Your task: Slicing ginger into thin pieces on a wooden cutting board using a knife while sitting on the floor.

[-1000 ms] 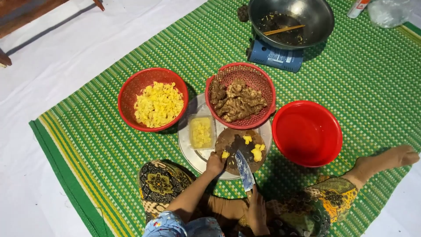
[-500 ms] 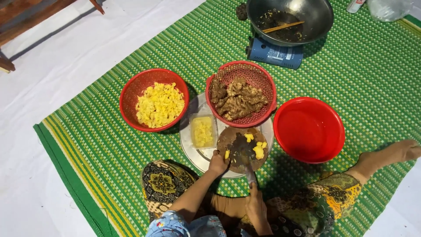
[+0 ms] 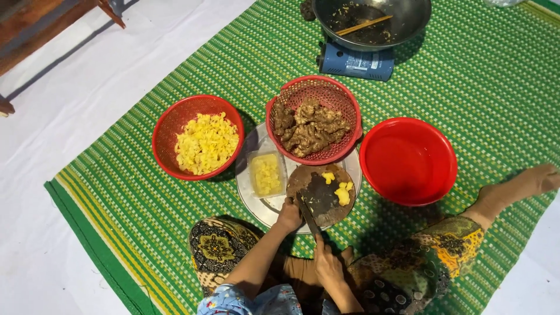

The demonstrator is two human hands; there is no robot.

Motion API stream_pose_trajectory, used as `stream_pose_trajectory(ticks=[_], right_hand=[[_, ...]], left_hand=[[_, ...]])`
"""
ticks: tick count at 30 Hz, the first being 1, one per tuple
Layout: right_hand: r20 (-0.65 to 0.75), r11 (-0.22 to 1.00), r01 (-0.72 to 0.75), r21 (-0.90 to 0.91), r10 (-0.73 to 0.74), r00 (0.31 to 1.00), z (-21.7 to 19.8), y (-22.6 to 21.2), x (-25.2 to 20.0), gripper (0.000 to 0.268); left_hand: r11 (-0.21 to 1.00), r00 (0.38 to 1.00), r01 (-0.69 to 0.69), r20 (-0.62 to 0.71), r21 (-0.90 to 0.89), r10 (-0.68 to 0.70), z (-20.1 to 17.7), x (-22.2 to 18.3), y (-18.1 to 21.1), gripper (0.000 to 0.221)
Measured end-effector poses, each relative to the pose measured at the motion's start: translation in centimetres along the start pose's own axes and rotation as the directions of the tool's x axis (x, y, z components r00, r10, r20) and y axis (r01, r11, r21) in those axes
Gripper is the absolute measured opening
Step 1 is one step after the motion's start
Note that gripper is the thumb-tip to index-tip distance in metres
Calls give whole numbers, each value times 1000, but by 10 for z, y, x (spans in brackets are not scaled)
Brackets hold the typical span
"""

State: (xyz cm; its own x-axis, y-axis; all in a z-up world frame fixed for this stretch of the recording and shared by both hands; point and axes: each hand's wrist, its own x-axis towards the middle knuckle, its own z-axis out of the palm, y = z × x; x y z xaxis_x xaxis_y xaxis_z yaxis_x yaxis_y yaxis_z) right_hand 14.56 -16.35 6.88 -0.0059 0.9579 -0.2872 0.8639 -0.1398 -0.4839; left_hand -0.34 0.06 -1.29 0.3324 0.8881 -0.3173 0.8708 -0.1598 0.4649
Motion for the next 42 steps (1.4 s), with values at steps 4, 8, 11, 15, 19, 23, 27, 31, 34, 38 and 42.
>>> stream_pose_trajectory(ticks=[4, 8, 11, 15, 19, 23, 27, 31, 34, 38, 42], right_hand=[[71, 1000, -5, 3, 5, 997, -4, -4, 2, 56], [108, 998, -48, 46, 43, 993, -2, -4, 7, 50], [238, 991, -135, 22, 126, 963, -13, -13, 11, 51], [287, 983, -183, 30, 167, 943, -18, -18, 6, 48], [337, 987, -163, 8, 151, 929, -12, -18, 4, 50], [398, 980, -193, -50, 197, 896, -23, -30, 1, 56], [434, 971, -223, -90, 240, 868, -33, -39, -2, 70], [410, 969, -243, -49, 242, 880, -11, -28, 2, 64], [413, 969, -242, -52, 242, 878, -16, -34, 2, 64], [372, 974, -227, -11, 215, 903, -15, -32, 2, 53], [392, 968, -250, -27, 240, 888, -9, -33, 11, 55]], left_hand=[[997, 996, 11, 87, 74, -18, -12, -6, 7, 79], [982, 988, -3, 150, 190, -26, 7, 4, -1, 56], [986, 988, 15, 150, 168, -40, 12, 6, -3, 49], [979, 987, -11, 162, 202, -22, 24, 7, -10, 49], [975, 988, -21, 151, 220, -13, 29, 10, -16, 49], [976, 987, -26, 159, 214, -8, 34, 12, -20, 47], [977, 986, 5, 160, 213, -40, 34, 14, -18, 52], [969, 984, -9, 173, 246, -35, 32, 16, -15, 37], [967, 985, -31, 171, 252, -13, 37, 15, -20, 34], [967, 986, -24, 165, 255, -19, 39, 16, -20, 37], [960, 997, -62, 62, 273, 47, 48, 18, -26, 53]])
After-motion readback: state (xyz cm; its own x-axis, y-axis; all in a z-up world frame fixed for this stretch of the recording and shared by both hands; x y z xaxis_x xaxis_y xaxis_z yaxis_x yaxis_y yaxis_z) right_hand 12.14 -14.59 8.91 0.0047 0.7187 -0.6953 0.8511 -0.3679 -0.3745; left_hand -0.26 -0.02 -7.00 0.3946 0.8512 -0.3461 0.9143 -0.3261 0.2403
